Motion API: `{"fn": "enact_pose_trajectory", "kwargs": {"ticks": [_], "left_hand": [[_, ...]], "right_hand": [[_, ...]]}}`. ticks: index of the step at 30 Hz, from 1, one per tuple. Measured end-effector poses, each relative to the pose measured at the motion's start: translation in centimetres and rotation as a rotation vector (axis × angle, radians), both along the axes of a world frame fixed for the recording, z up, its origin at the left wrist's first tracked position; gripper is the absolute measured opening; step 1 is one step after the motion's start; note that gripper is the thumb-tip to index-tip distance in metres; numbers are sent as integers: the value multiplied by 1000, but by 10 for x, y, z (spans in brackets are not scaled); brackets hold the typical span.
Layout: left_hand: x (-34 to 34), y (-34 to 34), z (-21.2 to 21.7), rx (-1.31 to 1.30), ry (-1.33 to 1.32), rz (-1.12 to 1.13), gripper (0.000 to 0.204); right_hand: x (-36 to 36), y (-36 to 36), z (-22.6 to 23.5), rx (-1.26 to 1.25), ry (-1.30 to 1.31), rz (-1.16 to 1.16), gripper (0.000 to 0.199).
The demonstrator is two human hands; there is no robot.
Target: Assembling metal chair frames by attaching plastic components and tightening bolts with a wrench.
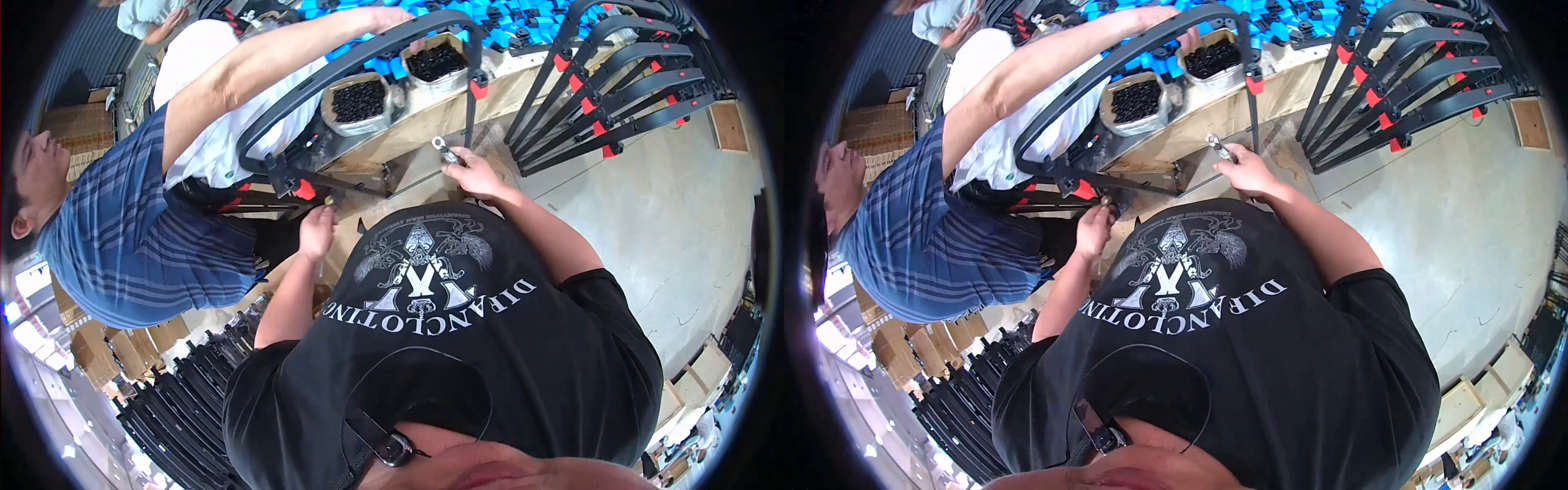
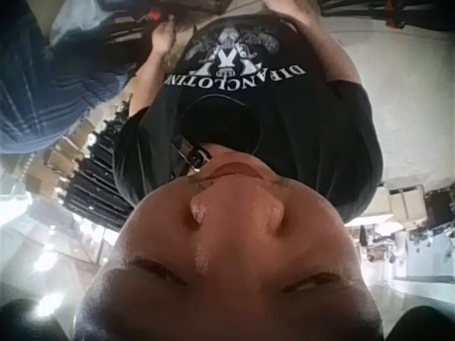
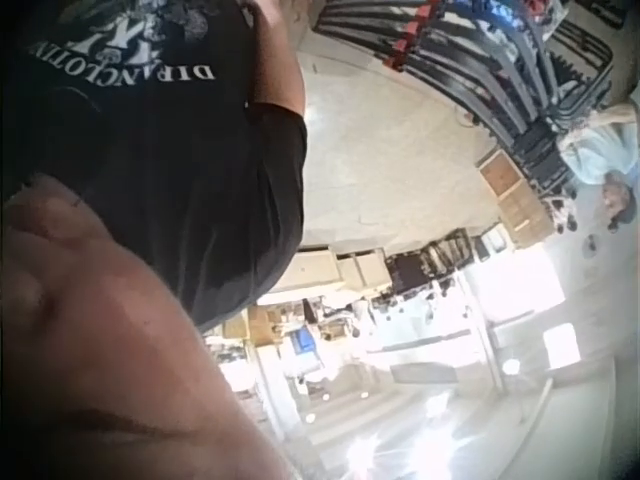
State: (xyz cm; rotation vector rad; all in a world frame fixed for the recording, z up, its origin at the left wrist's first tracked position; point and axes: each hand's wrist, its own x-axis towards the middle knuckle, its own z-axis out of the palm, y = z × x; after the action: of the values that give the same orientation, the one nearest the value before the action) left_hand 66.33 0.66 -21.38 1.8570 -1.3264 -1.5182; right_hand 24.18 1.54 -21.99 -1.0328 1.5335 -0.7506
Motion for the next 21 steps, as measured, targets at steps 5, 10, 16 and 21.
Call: {"fn": "enact_pose_trajectory", "kwargs": {"ticks": [5,10,16,21], "left_hand": [[-203,-55,76,-54,151,-222,25],[-338,-78,94,-458,-46,-534,28],[-346,-88,90,-216,19,-290,41],[-381,-104,60,-280,143,-116,30]], "right_hand": [[-47,-44,54,132,-249,203,58],[-65,-77,63,269,-658,-137,43],[-102,-70,74,97,-652,-136,35],[-117,-78,41,-147,-432,18,35]]}}
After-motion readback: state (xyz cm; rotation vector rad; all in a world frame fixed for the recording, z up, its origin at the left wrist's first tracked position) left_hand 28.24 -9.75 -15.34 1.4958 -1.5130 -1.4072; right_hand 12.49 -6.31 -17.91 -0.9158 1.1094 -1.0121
